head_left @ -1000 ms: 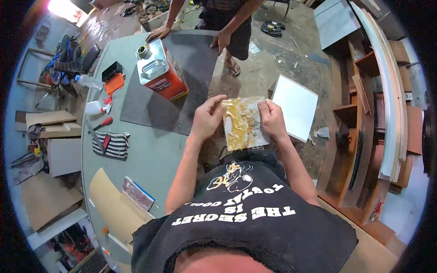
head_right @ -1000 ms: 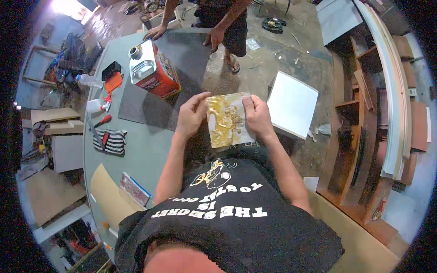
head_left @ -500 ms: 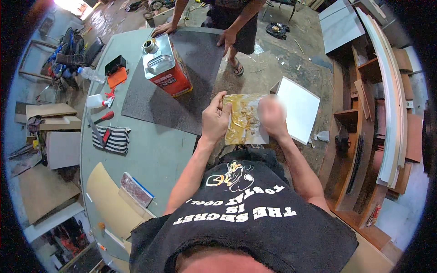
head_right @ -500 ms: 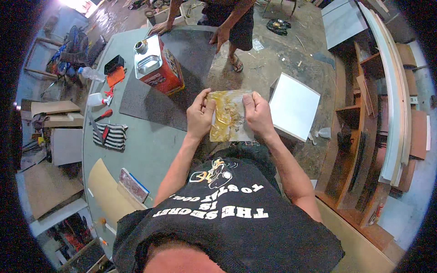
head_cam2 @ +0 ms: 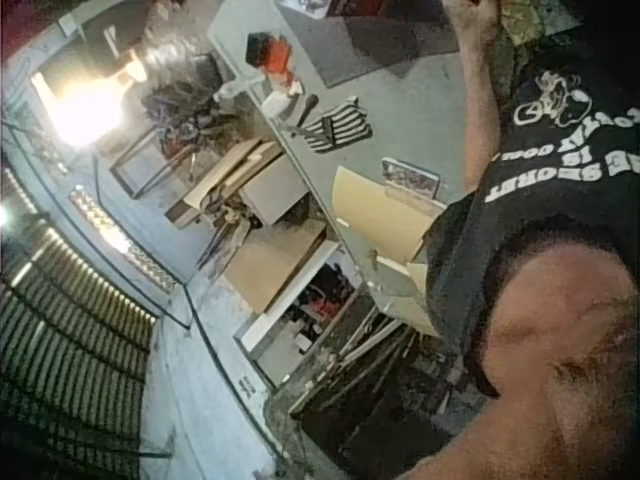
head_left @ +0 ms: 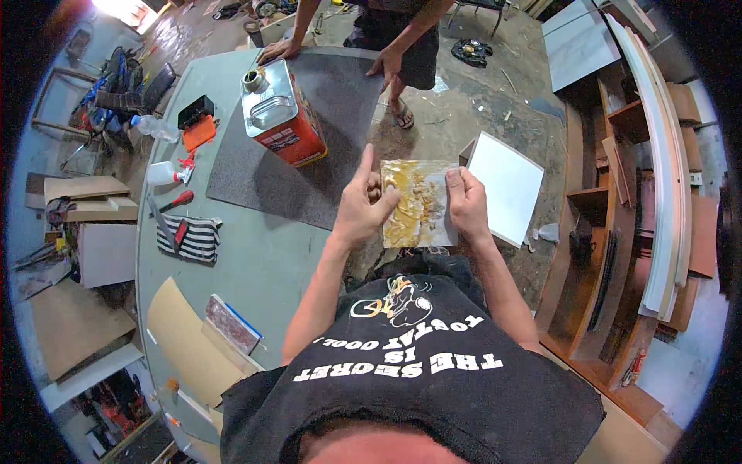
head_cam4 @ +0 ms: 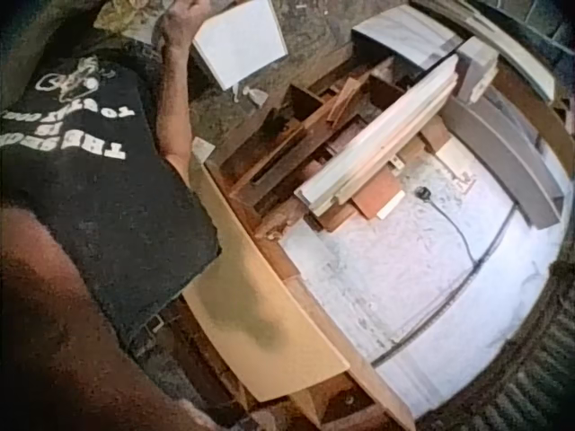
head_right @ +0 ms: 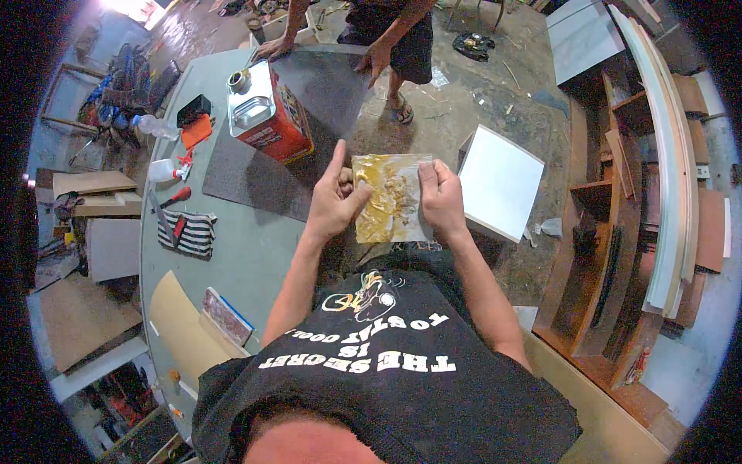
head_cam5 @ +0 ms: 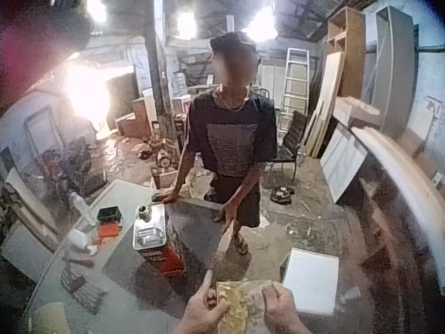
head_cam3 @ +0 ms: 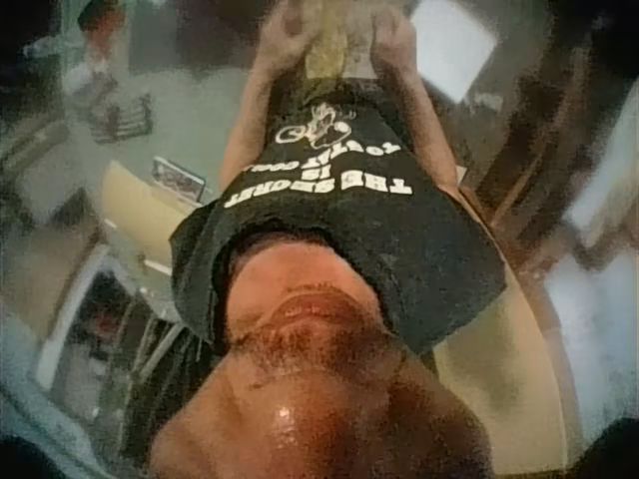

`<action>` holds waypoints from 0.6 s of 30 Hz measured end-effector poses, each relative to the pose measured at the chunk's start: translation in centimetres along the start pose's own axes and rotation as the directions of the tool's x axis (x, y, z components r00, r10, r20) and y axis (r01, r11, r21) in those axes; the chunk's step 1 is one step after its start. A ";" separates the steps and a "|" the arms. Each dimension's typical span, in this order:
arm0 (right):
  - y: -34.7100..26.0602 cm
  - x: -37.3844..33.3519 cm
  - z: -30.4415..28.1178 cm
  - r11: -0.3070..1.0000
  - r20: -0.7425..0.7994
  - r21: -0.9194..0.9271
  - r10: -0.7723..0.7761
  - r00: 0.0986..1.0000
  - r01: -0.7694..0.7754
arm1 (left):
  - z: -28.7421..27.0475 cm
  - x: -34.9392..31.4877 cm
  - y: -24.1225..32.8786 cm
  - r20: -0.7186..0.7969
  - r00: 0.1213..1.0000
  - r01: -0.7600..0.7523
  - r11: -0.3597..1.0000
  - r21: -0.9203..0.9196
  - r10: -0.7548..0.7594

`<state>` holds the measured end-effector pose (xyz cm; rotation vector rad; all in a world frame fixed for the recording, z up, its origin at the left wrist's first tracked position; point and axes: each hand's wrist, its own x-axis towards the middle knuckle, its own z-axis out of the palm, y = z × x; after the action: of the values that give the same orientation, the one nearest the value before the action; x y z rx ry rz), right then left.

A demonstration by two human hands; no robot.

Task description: The person prepares a plywood piece and a veneer sheet by pouring adhesive from a tin and spreading it evenly across both surfaces using a hand-held metal scraper.

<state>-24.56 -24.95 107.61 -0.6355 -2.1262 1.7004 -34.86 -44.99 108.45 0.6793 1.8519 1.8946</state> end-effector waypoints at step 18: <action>-2.9 -2.9 2.4 0.948 0.029 -0.304 -0.093 0.995 0.097 | 0.5 0.7 -6.7 -0.318 0.912 0.276 0.961 0.005 -0.260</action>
<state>-23.77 -29.05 109.96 -0.5922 -2.4133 1.3405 -35.47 -43.94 101.82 0.1238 2.0655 1.8592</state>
